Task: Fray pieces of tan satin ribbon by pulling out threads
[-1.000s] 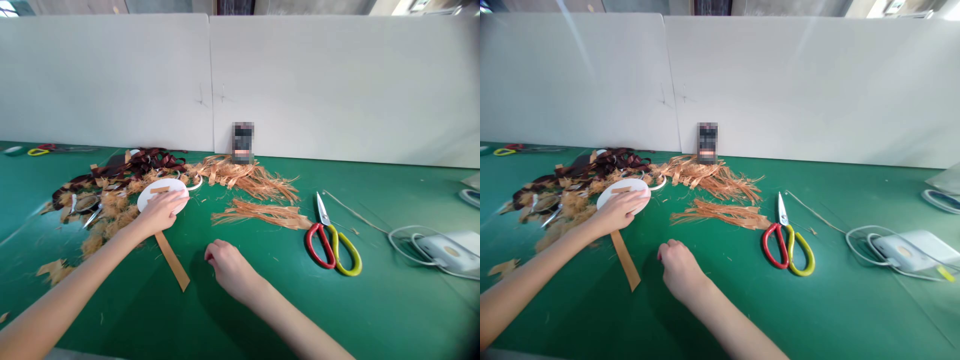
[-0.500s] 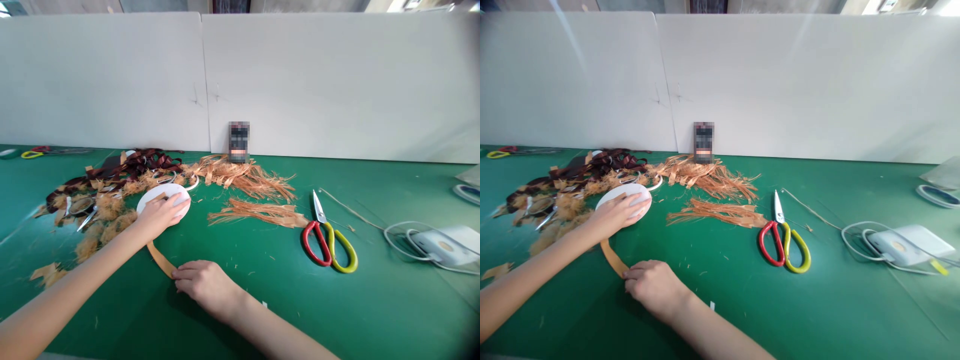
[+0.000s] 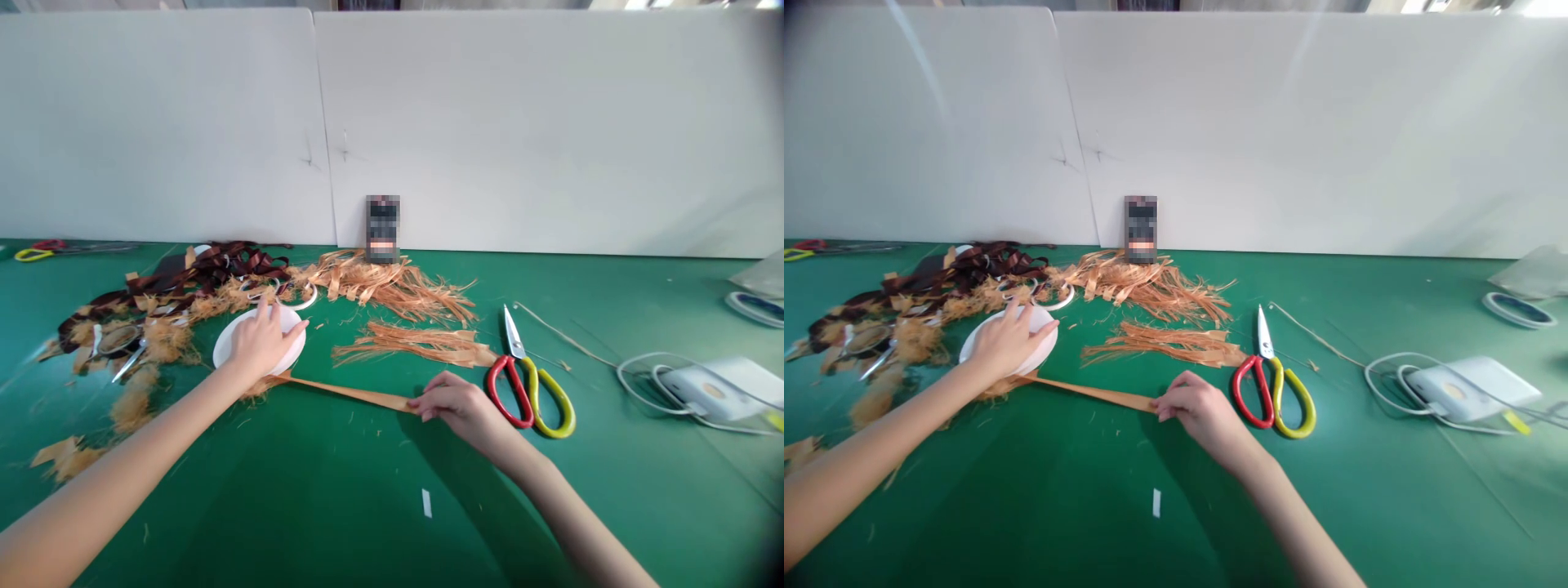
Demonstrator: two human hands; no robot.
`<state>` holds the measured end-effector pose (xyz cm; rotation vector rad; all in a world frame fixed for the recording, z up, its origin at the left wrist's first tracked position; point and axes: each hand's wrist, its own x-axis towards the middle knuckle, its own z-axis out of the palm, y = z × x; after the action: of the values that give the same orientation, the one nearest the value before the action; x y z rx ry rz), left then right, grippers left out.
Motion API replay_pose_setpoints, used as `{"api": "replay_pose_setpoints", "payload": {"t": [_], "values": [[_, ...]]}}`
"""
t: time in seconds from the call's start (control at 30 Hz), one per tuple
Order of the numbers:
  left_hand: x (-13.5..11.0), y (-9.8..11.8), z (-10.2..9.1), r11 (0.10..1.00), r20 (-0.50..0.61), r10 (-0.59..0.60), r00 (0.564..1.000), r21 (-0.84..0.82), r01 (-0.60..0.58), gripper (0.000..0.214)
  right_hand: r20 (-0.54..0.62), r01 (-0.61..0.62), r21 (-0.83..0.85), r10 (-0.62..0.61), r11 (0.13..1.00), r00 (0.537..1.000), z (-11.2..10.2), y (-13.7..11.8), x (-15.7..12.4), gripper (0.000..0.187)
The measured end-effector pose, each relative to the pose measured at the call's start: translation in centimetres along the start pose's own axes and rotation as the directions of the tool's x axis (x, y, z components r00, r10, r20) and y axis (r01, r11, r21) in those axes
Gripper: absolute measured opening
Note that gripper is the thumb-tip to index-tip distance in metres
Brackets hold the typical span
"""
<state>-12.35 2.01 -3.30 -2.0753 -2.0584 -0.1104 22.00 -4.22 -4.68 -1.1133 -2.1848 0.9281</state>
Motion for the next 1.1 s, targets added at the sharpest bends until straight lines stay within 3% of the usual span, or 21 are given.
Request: {"api": "replay_pose_setpoints", "payload": {"t": [0.07, 0.2, 0.37, 0.5, 0.6, 0.7, 0.8, 0.93, 1.1], "values": [[0.1, 0.5, 0.2, 0.996, -0.001, -0.063, 0.998, 0.063, 0.062, 0.070, -0.031, -0.050, 0.013, 0.050, 0.999, 0.998, -1.3, 1.0, -0.3, 0.023], [0.1, 0.9, 0.6, 0.995, 0.017, -0.078, 0.997, 0.064, 0.077, 0.071, -0.045, -0.127, -0.037, 0.126, 0.991, 0.991, -3.5, 2.6, -0.7, 0.022], [-0.2, 1.0, 0.9, 0.996, -0.073, -0.089, 0.993, 0.009, 0.090, 0.067, -0.110, -0.142, -0.116, 0.129, 0.983, 0.986, -4.6, 4.1, -1.8, 0.019], [-1.2, 1.9, -0.1, 0.998, -0.199, -0.050, 0.979, -0.033, 0.044, 0.054, -0.129, -0.149, -0.096, 0.136, 0.984, 0.982, -4.5, 3.5, -2.6, 0.015], [-3.4, 3.3, -1.0, 0.992, -0.291, 0.072, 0.954, -0.082, -0.100, 0.043, -0.214, -0.190, -0.091, 0.168, 0.978, 0.962, -4.6, 2.8, -3.5, 0.019], [-6.6, 4.9, -1.0, 0.918, -0.259, 0.291, 0.921, -0.196, -0.345, 0.037, -0.467, -0.307, -0.156, 0.204, 0.939, 0.861, -4.9, 3.1, -4.9, 0.028], [-9.3, 5.7, 0.0, 0.866, -0.173, 0.393, 0.903, -0.262, -0.427, 0.042, -0.632, -0.527, -0.229, 0.287, 0.818, 0.720, -5.2, 4.4, -6.5, 0.042], [-10.3, 5.6, 1.1, 0.849, -0.102, 0.429, 0.897, -0.294, -0.439, 0.051, -0.623, -0.710, -0.208, 0.469, 0.673, 0.626, -5.8, 5.6, -7.0, 0.050], [-9.9, 5.3, 1.2, 0.844, -0.064, 0.450, 0.891, -0.296, -0.447, 0.053, -0.505, -0.854, -0.304, 0.689, 0.422, 0.520, -7.3, 5.2, -5.1, 0.032]]}}
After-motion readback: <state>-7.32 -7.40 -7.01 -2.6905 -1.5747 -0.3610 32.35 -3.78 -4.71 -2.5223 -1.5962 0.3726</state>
